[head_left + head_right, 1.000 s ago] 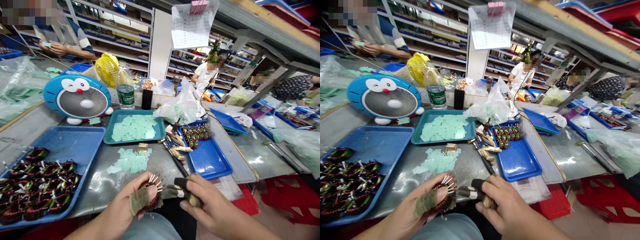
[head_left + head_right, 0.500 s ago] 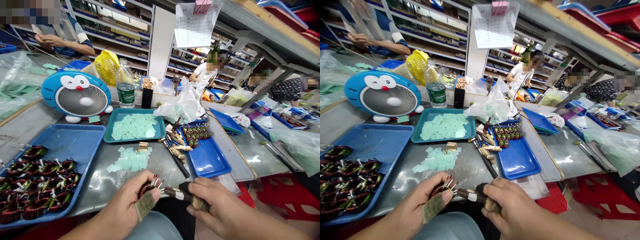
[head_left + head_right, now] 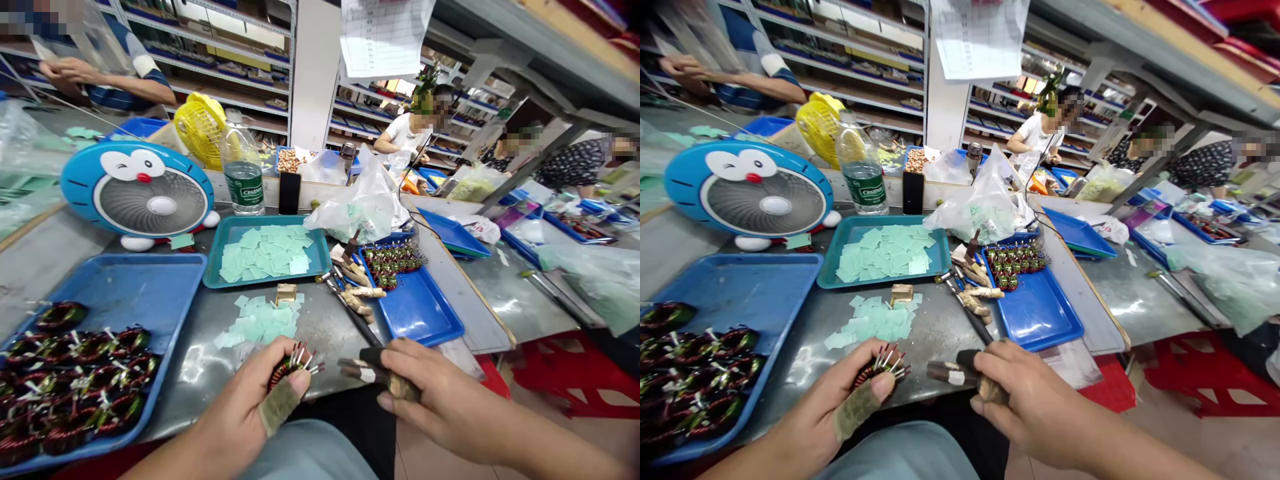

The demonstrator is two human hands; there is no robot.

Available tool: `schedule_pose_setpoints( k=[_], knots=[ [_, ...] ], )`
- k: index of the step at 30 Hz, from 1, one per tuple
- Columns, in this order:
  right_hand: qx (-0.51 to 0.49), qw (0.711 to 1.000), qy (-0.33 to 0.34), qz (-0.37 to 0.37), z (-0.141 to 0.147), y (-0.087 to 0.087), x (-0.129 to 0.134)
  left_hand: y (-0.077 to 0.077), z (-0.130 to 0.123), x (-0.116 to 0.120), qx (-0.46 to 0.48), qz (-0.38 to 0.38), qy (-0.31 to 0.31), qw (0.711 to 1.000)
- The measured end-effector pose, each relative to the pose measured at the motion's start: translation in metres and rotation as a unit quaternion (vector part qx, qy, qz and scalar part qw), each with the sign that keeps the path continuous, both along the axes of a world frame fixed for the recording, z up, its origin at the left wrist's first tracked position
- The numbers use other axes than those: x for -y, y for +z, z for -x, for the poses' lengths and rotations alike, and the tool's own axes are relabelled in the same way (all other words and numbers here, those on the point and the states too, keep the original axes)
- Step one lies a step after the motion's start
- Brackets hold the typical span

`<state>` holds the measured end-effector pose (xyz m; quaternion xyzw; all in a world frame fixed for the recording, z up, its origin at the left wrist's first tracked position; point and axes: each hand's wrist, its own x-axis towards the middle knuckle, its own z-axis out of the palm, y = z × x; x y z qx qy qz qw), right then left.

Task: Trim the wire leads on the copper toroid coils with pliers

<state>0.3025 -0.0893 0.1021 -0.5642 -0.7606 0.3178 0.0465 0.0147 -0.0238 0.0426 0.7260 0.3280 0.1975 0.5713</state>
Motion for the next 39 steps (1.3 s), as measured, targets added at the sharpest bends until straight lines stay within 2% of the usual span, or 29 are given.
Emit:
schedule_pose_setpoints(
  k=[3,13,16,19,24,27,32,36,39],
  knots=[
    [-0.012,1.000,-0.009,-0.001,-0.001,-0.004,-0.002,0.000,0.001,0.001,-0.010,0.002,0.009,1.000],
    [0.016,0.997,0.072,-0.039,0.000,-0.003,-0.013,-0.004,-0.010,0.002,-0.043,-0.033,0.012,0.998],
    [0.020,0.993,0.101,-0.050,-0.003,-0.006,-0.018,-0.002,-0.009,0.004,-0.033,-0.049,-0.014,0.998],
    [0.003,0.992,0.121,-0.026,-0.005,-0.010,-0.022,0.002,-0.007,0.005,-0.026,-0.040,-0.042,0.998],
    [-0.033,0.997,0.074,-0.004,-0.003,-0.022,-0.017,0.004,-0.004,0.002,-0.021,0.028,-0.040,0.999],
    [-0.043,0.998,0.038,-0.017,0.000,-0.028,-0.015,0.002,-0.003,-0.001,-0.023,0.030,-0.018,0.999],
    [-0.064,0.996,0.052,-0.019,0.007,-0.033,-0.018,0.002,-0.005,-0.002,-0.024,0.030,-0.015,0.999],
    [-0.037,0.993,0.083,-0.079,0.010,-0.036,-0.018,0.005,-0.006,-0.002,-0.044,0.002,0.002,0.999],
    [-0.004,0.987,0.091,-0.130,0.009,-0.031,-0.021,0.008,-0.007,-0.005,-0.055,0.006,0.009,0.998]
  ],
)
